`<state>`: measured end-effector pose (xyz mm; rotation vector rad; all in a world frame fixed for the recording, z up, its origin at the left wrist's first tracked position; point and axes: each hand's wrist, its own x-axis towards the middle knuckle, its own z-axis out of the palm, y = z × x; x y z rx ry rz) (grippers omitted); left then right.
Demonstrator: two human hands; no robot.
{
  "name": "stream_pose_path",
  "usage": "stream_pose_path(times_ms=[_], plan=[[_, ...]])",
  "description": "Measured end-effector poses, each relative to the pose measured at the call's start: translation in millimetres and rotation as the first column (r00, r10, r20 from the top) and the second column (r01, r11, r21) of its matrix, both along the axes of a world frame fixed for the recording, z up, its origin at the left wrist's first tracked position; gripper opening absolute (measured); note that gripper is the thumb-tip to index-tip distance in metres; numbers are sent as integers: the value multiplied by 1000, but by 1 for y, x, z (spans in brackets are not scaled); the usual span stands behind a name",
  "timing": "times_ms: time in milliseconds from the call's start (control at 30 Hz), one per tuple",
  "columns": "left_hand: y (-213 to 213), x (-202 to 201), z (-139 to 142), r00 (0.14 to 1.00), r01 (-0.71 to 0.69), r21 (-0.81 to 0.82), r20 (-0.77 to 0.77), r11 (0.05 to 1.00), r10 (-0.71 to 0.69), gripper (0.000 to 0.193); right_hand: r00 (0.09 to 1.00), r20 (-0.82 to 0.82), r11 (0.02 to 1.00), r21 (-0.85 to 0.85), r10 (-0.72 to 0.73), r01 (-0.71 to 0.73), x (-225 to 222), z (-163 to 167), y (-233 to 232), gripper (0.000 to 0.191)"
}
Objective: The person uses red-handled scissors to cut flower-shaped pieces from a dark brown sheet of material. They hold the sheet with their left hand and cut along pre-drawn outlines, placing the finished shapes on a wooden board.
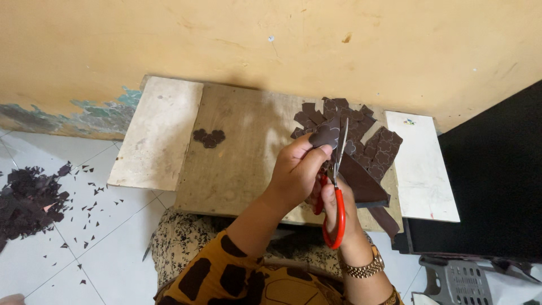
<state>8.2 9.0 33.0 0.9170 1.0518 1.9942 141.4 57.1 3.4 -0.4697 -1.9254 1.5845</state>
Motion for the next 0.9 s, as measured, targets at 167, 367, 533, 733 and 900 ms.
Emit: stream_pose_path(times_ms=[167,367,533,733,900], plan=[[0,1,-2,997,9,-39,75,999,-6,16,1000,21,1000,-19,-12,13,2,-5,1,63],[-1,-6,-2,995,31,-39,96,999,-27,22,1000,12,999,-26,28,-28,5,-13,6,61],[-1,-11,-4,994,-111,-62,-27,992,109,20,996,65,998,-22,55,-54,5,-16,8,61],[-5,-11,-3,909,-269,29,-322,963,263,20,996,64,997,-46,59,-56,4,-15,5,62],[-10,-12,5,899,-274,26,-349,961,266,18,994,79,995,-75,75,-69,6,-13,7,63]])
